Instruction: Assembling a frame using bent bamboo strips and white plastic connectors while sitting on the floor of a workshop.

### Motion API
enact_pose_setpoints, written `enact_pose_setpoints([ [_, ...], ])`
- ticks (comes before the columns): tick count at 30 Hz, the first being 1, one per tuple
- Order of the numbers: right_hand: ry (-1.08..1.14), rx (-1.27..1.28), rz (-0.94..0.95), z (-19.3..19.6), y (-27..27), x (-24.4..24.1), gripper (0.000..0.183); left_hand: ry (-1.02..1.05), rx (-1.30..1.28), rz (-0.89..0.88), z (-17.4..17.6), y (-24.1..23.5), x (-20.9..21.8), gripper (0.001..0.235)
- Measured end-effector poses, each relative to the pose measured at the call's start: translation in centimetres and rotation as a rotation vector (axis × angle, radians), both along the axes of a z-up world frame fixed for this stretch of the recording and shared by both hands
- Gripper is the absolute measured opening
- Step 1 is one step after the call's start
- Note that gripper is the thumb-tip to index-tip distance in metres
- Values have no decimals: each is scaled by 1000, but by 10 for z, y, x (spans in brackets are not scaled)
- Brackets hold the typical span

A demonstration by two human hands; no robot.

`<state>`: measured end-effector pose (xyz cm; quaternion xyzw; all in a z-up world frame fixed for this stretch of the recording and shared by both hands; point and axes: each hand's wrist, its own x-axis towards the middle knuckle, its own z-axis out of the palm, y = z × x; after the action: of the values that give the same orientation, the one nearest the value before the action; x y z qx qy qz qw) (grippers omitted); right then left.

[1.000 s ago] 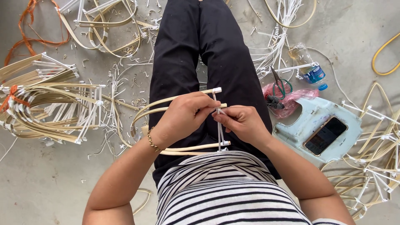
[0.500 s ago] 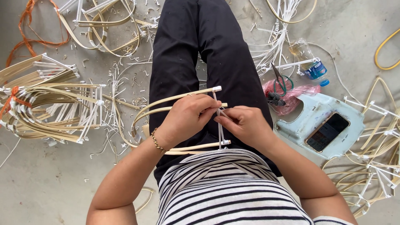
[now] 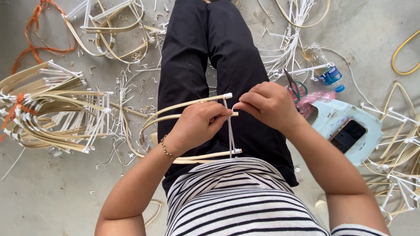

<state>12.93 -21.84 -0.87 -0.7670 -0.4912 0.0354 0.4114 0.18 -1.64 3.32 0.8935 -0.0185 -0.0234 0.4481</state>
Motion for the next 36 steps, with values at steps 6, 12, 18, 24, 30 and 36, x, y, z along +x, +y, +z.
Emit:
enact_pose_setpoints([
  [6,-615,-21,256,38,22,31,17,-12,-12,4,0,-2,0,8],
  [12,-833,38,347,57,19,30,17,159,-187,131,-7,9,11,20],
  [18,-544,114,64,36,-6,18,28,145,-195,126,-24,7,14,15],
  [24,-202,87,86,9,5,-20,40,69,-144,130,-29,9,13,14],
  [30,-165,171,171,9,2,-26,26,21,-45,89,-20,8,10,9],
  [36,81,69,285,21,-23,-32,22,41,-2,44,-21,8,10,6],
])
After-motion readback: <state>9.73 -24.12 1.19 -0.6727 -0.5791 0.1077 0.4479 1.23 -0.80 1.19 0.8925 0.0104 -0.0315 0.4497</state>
